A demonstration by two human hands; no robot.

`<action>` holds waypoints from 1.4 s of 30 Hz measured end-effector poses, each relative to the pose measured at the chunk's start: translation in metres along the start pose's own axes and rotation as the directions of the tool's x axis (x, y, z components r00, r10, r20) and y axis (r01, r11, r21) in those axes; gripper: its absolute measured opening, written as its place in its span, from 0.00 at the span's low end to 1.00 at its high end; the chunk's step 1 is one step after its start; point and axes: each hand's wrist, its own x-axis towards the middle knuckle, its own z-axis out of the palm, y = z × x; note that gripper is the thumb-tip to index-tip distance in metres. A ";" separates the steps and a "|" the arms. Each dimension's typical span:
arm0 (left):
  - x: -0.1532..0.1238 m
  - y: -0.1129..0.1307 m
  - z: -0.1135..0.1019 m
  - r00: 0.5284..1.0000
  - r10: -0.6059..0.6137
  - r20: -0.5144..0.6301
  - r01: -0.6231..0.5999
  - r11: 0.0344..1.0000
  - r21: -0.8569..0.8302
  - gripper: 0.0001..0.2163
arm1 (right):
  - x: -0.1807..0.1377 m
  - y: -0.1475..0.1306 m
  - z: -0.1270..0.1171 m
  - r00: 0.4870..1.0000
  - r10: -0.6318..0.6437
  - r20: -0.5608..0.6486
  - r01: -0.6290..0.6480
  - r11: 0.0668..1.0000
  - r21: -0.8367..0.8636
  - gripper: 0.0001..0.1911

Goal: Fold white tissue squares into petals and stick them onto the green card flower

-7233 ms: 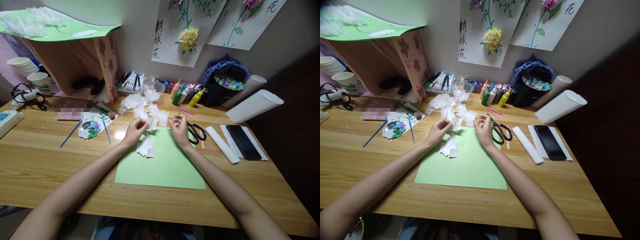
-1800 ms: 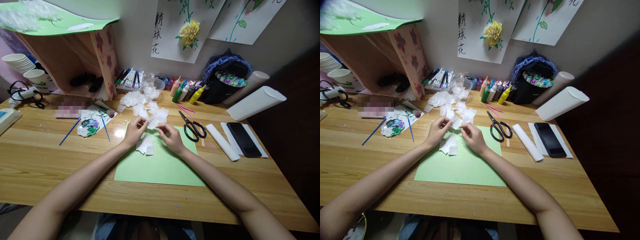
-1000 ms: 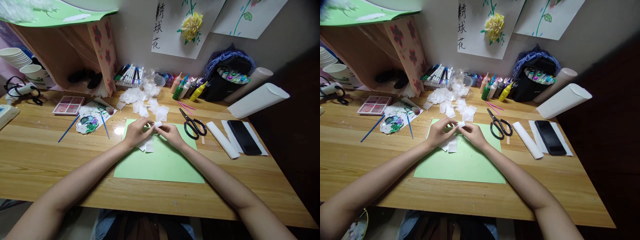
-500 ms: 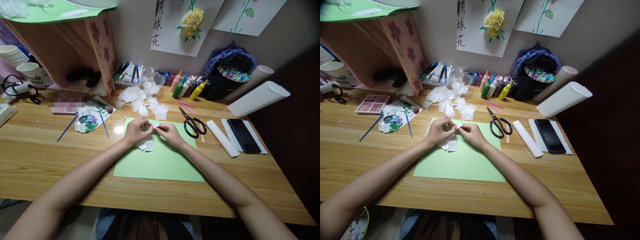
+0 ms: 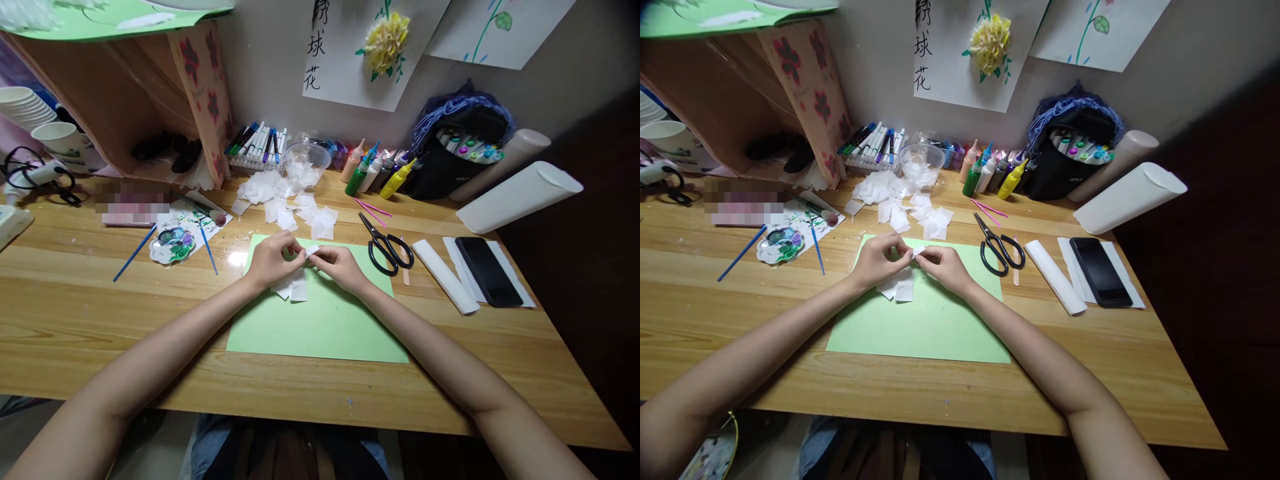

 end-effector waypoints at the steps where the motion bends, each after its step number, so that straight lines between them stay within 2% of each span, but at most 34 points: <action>1: 0.000 0.000 0.000 1.000 0.000 0.000 0.000 1.000 0.001 0.07 | 0.000 0.000 0.000 1.000 0.001 -0.004 -0.001 1.000 -0.005 0.12; 13: -0.001 0.000 0.000 1.000 0.015 -0.001 -0.015 1.000 -0.001 0.06 | 0.000 0.001 0.001 1.000 0.018 -0.021 -0.017 0.999 0.029 0.12; 24: -0.003 0.003 0.000 0.993 0.118 0.026 -0.117 0.993 -0.011 0.06 | 0.002 0.003 0.000 0.992 0.043 -0.120 -0.030 0.993 0.112 0.11; 32: -0.007 0.003 0.003 0.986 0.168 0.018 -0.169 0.981 0.101 0.05 | 0.000 0.003 0.001 0.991 0.016 -0.131 -0.009 0.998 0.054 0.11; 39: -0.008 0.003 0.006 0.964 0.266 -0.006 -0.252 0.920 0.299 0.05 | -0.001 0.002 0.002 0.993 0.017 -0.121 -0.012 0.999 0.046 0.11; 42: -0.008 0.003 0.006 0.956 0.293 -0.016 -0.273 0.909 0.315 0.05 | 0.000 0.001 0.002 0.991 0.019 -0.133 -0.014 0.999 0.038 0.11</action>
